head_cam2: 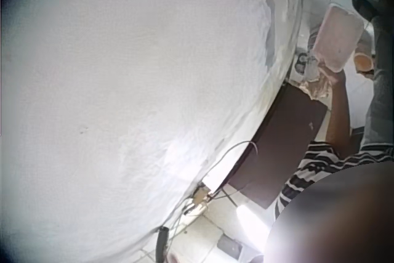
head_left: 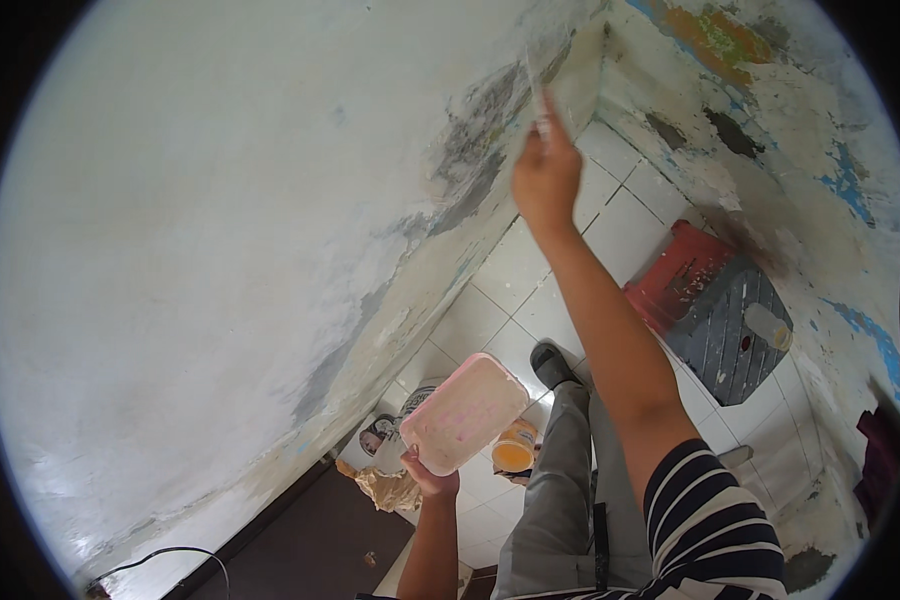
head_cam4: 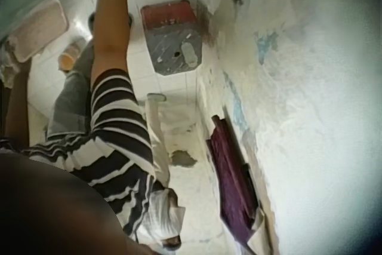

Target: The person applies plaster or putty to a damaged wall using a putty knife.

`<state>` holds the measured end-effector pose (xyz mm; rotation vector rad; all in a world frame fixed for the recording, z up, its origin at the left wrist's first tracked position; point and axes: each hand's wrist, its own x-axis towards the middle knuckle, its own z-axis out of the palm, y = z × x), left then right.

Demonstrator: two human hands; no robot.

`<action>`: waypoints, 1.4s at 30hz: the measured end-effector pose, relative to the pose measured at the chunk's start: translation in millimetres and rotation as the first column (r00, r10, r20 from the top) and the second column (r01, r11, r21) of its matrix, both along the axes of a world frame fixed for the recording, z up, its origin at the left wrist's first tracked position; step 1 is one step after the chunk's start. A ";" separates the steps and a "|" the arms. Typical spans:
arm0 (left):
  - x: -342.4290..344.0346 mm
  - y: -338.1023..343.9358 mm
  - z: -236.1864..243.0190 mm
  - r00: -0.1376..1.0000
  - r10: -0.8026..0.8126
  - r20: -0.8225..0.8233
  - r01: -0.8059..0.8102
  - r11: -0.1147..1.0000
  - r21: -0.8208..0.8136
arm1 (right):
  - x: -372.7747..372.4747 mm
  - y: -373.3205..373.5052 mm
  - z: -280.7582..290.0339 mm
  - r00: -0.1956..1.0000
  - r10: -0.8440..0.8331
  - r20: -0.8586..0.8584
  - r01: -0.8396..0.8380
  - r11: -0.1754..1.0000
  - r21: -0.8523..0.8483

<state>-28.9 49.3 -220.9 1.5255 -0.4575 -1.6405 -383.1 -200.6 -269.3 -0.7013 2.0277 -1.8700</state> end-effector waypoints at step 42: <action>-176.8 -140.7 141.9 0.929 -0.276 0.247 0.370 0.662 -0.652 | -35.7 140.7 261.0 0.067 0.854 -0.516 -0.671 0.421 0.610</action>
